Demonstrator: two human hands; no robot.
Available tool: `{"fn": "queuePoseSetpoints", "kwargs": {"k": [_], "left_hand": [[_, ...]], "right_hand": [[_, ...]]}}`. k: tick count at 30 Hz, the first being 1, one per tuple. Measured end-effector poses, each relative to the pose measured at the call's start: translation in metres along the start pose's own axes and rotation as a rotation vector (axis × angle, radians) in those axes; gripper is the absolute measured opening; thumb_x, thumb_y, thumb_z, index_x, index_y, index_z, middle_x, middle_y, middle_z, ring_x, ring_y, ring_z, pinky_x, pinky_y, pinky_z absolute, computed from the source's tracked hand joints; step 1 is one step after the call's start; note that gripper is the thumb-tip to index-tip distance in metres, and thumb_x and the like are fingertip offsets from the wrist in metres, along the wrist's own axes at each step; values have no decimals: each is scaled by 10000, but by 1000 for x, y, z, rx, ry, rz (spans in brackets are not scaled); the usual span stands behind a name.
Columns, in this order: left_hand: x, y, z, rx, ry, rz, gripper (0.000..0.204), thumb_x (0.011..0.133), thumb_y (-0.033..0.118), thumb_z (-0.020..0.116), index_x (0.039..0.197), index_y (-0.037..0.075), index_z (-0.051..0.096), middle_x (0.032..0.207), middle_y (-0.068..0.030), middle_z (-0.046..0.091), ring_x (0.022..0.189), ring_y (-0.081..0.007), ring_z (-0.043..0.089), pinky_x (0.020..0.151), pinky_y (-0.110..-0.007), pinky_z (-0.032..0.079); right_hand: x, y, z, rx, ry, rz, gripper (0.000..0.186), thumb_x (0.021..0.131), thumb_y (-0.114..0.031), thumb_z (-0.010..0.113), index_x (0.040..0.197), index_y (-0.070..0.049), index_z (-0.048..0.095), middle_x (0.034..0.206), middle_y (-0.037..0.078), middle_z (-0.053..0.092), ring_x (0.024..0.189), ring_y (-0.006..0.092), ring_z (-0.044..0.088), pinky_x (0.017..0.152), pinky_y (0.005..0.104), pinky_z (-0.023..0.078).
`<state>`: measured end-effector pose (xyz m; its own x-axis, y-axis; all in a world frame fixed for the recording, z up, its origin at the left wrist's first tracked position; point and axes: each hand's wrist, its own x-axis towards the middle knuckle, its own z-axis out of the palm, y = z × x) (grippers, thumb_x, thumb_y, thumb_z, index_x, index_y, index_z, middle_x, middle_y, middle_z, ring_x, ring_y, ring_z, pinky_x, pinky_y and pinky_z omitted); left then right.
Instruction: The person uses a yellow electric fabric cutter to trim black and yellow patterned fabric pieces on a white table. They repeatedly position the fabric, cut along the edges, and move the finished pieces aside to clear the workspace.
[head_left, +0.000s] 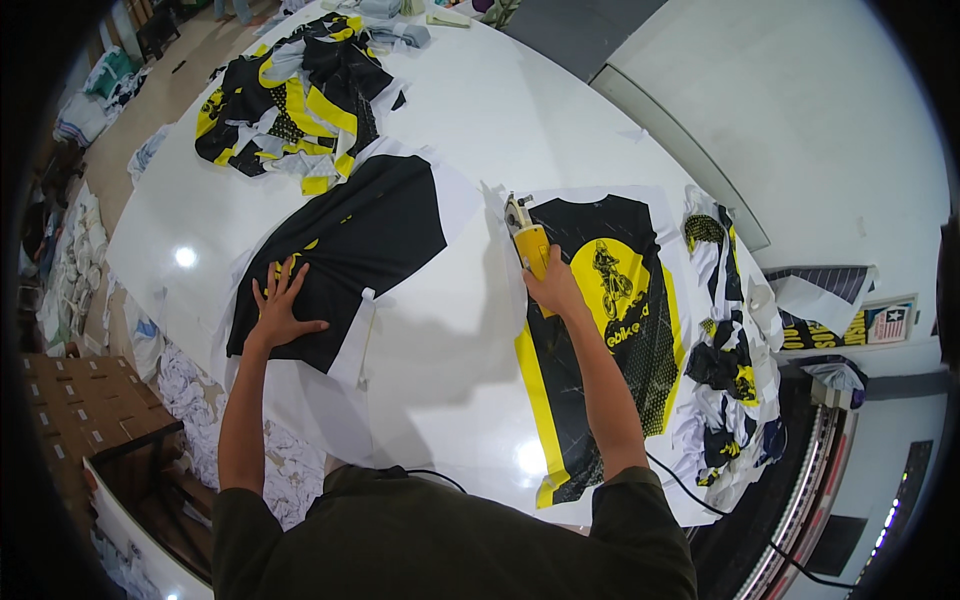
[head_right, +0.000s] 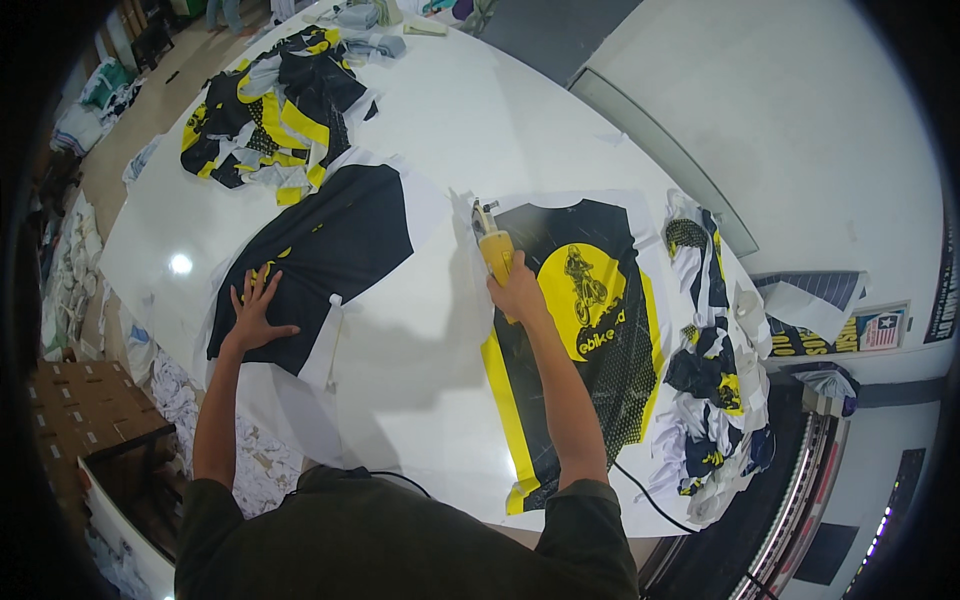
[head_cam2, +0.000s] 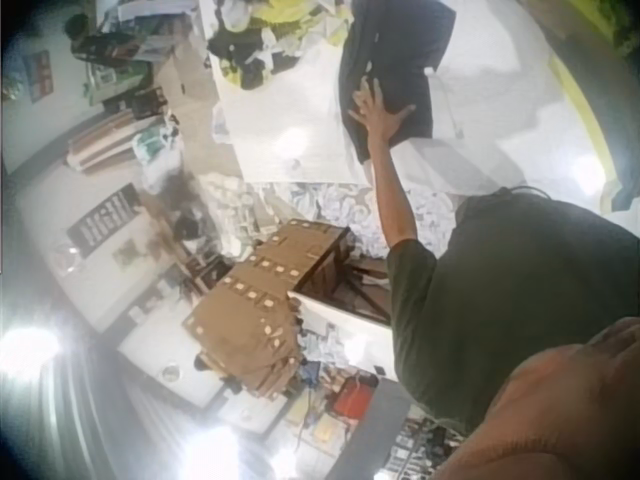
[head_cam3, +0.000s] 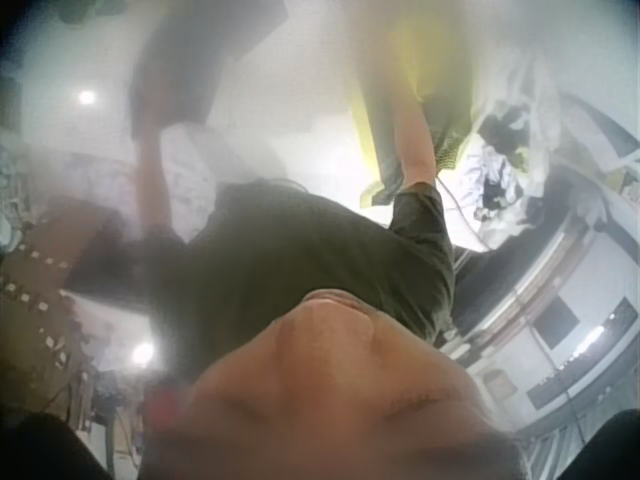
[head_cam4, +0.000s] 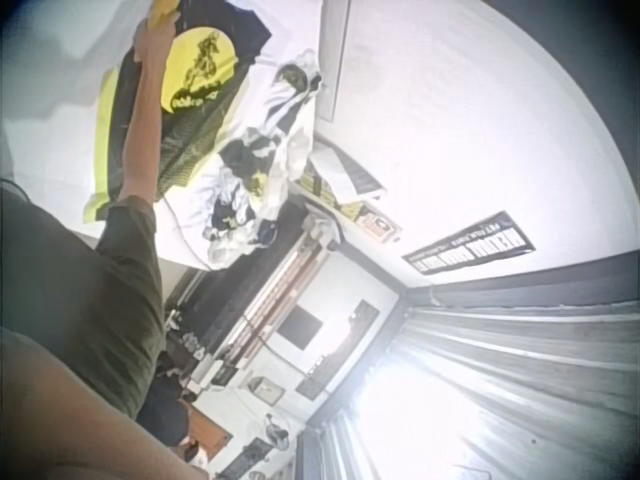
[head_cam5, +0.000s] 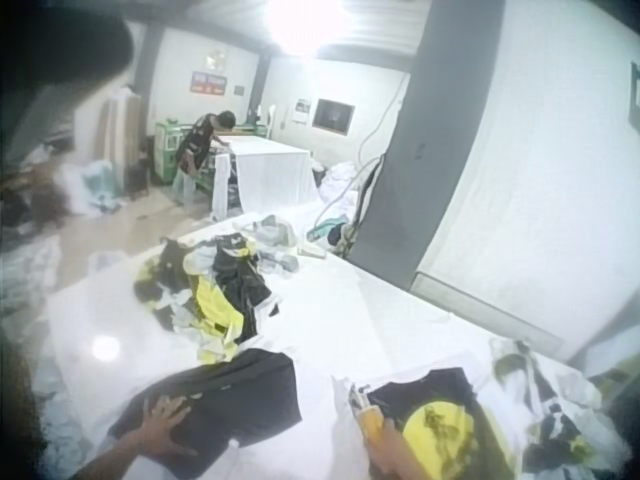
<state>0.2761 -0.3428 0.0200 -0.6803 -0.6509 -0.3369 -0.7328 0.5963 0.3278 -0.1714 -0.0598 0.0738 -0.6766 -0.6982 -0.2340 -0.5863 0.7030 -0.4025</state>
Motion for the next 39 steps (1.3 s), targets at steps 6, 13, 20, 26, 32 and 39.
{"fn": "queuePoseSetpoints", "kwargs": {"k": [6, 13, 20, 26, 32, 39], "left_hand": [[-14, -13, 2, -2, 48, -18, 1309, 615, 684, 868, 1675, 273, 219, 1754, -121, 103, 1612, -388, -41, 1211, -673, -107], [2, -19, 17, -206, 121, 189, 1256, 660, 710, 832, 1669, 281, 220, 1733, -169, 143, 1593, -428, 83, 1228, -693, -14], [9, -28, 51, -133, 292, 25, 1237, 651, 806, 762, 1646, 230, 305, 1734, -103, 165, 1604, -397, 33, 1196, -748, -27], [14, -35, 65, -164, 508, -349, 831, 930, 635, 564, 1625, 233, 350, 1708, -110, 239, 1594, -405, 98, 1191, -753, -5], [21, 34, 55, -139, 453, -512, 733, 914, 264, 568, 1582, 22, 386, 1686, -215, 247, 1564, -447, 193, 1181, -768, 74], [35, 238, 115, -603, 695, 273, 569, 947, 88, 566, 1492, -34, 453, 1601, -287, 361, 1491, -484, 316, 1199, -644, 239]], "right_hand": [[40, -16, 20, 17, -2, -37, 682, 894, -338, 721, 1341, 46, 377, 1074, 399, 674, 1039, 565, 660, 896, 581, 544], [134, 50, 35, 94, 150, -47, 563, 942, -448, 696, 1258, 0, 571, 1007, 201, 714, 925, 333, 734, 821, 441, 580], [52, 17, 4, 1093, 33, 266, 450, 970, -457, 683, 1164, -63, 583, 911, 121, 649, 693, 220, 667, 629, 317, 568], [-113, 57, -48, 1018, 303, 312, 523, 988, -477, 637, 1244, -22, 612, 939, 116, 686, 816, 244, 690, 713, 357, 557], [-256, 143, -63, 952, 608, 447, 491, 992, -440, 628, 1254, -28, 575, 953, 133, 675, 788, 255, 696, 675, 358, 565], [-364, 181, -46, 1244, 817, 586, 422, 999, -406, 621, 1200, -47, 527, 895, 137, 666, 688, 262, 708, 554, 375, 589]]}}
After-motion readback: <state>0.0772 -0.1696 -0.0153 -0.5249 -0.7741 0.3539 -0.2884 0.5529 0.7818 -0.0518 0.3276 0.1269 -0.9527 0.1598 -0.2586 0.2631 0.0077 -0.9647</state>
